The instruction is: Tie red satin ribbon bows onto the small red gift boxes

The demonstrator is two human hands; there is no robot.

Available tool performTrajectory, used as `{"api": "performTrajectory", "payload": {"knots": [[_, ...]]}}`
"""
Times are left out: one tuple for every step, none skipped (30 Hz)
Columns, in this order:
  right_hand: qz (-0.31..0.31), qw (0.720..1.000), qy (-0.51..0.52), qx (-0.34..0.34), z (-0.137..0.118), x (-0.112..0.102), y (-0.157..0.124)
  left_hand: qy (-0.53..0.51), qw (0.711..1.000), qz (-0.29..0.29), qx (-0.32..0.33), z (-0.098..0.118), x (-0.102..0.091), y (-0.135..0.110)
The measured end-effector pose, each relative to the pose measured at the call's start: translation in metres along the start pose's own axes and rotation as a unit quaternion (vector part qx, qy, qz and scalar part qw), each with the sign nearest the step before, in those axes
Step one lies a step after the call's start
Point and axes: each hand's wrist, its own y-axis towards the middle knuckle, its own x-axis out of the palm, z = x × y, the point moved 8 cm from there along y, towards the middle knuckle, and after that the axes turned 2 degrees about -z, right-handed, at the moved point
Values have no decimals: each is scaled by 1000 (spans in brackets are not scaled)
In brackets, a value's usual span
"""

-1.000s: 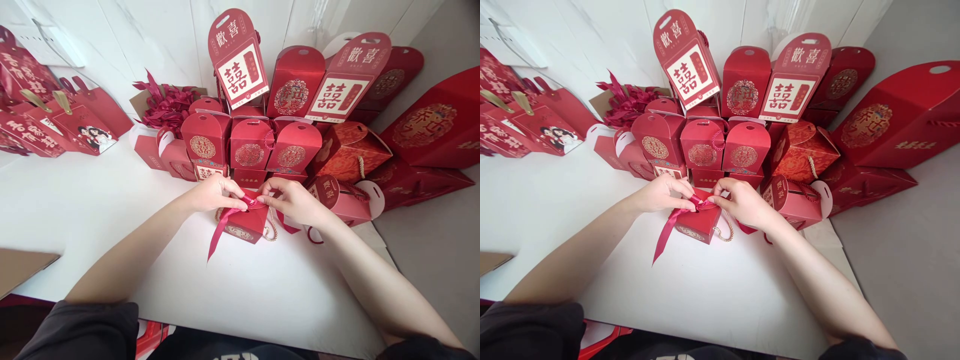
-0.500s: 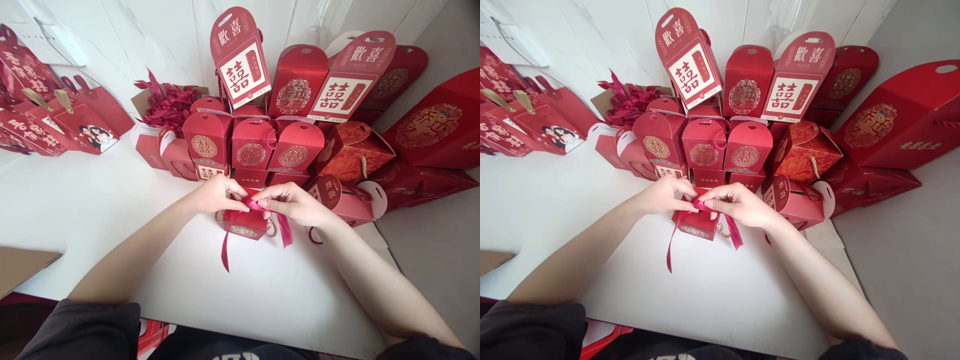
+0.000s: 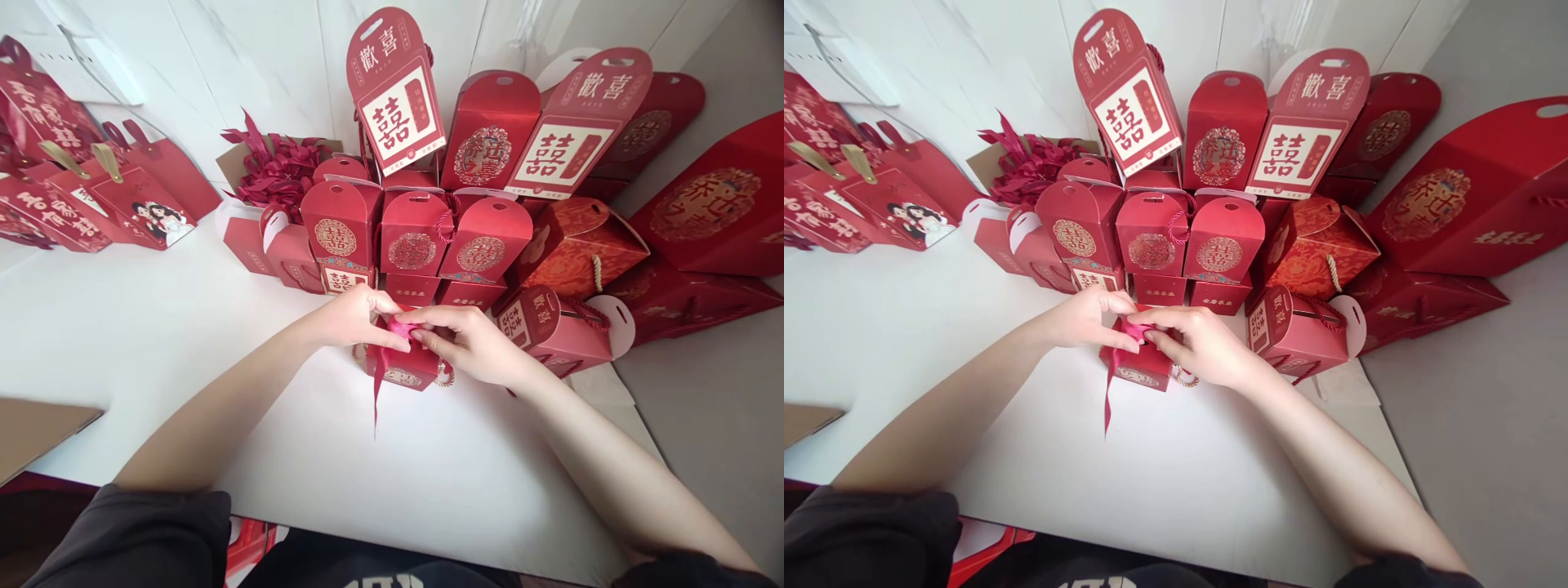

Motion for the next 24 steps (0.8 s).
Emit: {"api": "performTrajectory", "payload": {"knots": [[-2,1000,-11,-2,-2,-1,0,1,1000,7,-8,-2,0,0],[-3,1000,-21,2,-3,-2,-1,2,1000,16,-16,-4,-1,0],[3,1000,-29,10,-2,-5,-1,2,999,27,-21,-5,-2,1],[17,999,-37,19,-2,-9,-2,1,999,35,-21,-6,-2,1],[39,998,-46,28,0,-13,-2,-3,999,39,-17,-6,-2,2],[64,996,-56,34,1,-18,-3,-9,999,41,-10,-6,-1,3],[83,994,-66,40,3,-21,-3,-15,999,41,-4,-5,0,3],[95,992,-71,46,5,-22,-3,-20,999,41,-1,-4,0,3],[99,991,-69,51,7,-21,-2,-23,999,43,-1,-3,1,3],[99,992,-59,55,9,-19,-2,-27,999,44,-7,-3,1,2],[99,992,-46,58,11,-17,-1,-31,999,42,-16,-3,2,1],[101,993,-33,58,12,-15,0,-37,998,40,-26,-4,3,1],[107,992,-24,57,12,-14,0,-45,998,39,-35,-5,3,0],[114,992,-20,56,12,-14,0,-55,997,39,-42,-6,3,-1],[125,991,-18,55,12,-15,0,-68,996,39,-46,-6,3,-1],[137,989,-19,53,12,-17,-1,-81,995,38,-46,-7,3,-1],[147,988,-20,51,12,-19,-1,-92,994,37,-44,-8,2,-1],[155,987,-21,48,11,-21,-1,-102,993,35,-41,-8,2,0],[154,987,-20,43,11,-21,-1,-108,993,32,-38,-9,2,0],[146,988,-18,37,11,-21,0,-112,993,29,-36,-10,2,1],[132,991,-15,31,11,-19,1,-112,993,27,-35,-10,2,1],[115,993,-13,26,12,-17,2,-111,993,26,-35,-11,2,1],[102,994,-11,22,12,-14,3,-109,993,24,-35,-11,2,1],[95,995,-8,20,14,-13,4,-106,994,22,-34,-11,2,1]]}}
